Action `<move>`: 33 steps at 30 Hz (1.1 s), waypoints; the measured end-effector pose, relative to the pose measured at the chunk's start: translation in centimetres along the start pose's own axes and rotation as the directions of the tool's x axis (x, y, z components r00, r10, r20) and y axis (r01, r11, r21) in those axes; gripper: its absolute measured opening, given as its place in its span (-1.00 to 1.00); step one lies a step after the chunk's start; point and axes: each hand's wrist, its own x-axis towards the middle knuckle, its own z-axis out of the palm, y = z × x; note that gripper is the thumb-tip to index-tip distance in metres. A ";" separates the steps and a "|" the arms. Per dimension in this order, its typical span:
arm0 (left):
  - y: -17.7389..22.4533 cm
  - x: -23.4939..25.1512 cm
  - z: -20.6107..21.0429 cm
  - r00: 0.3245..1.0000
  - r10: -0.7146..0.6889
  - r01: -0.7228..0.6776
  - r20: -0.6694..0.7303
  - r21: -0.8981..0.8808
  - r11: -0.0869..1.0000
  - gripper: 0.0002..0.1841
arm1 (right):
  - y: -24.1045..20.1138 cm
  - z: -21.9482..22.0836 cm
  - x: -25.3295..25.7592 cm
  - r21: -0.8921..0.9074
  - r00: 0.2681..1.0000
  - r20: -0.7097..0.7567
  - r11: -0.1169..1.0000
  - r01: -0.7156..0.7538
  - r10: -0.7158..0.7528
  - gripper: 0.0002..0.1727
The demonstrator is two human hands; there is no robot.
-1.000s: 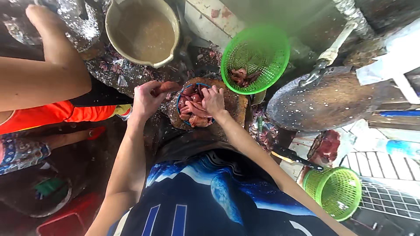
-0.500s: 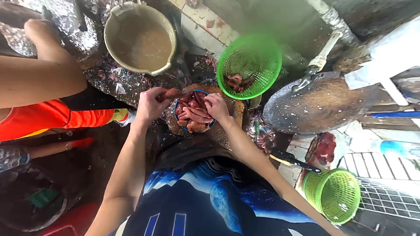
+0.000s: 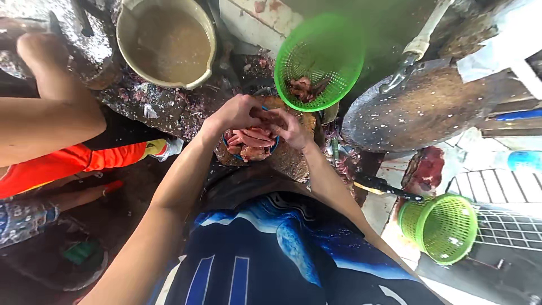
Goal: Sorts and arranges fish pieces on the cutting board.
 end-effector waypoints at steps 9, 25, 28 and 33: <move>-1.0 3.3 -1.1 0.985 -0.108 0.117 0.138 -0.056 0.992 -0.65 | 1.5 1.3 1.2 0.076 0.946 -0.225 0.972 -0.221 0.232 -0.64; -6.4 4.2 3.7 0.938 -0.344 0.345 -0.026 0.089 0.934 -0.67 | 2.0 2.5 0.9 -0.564 0.798 -0.382 0.566 -0.601 0.465 -0.60; -6.8 4.4 3.6 0.956 -0.279 0.277 -0.085 -0.037 0.960 -0.71 | 1.6 2.7 0.9 -0.616 0.827 -0.412 0.552 -0.562 0.383 -0.59; -6.8 4.7 3.5 0.938 -0.300 0.286 -0.174 -0.102 0.953 -0.74 | 3.1 2.4 0.7 -0.653 0.874 -0.458 0.606 -0.455 0.164 -0.51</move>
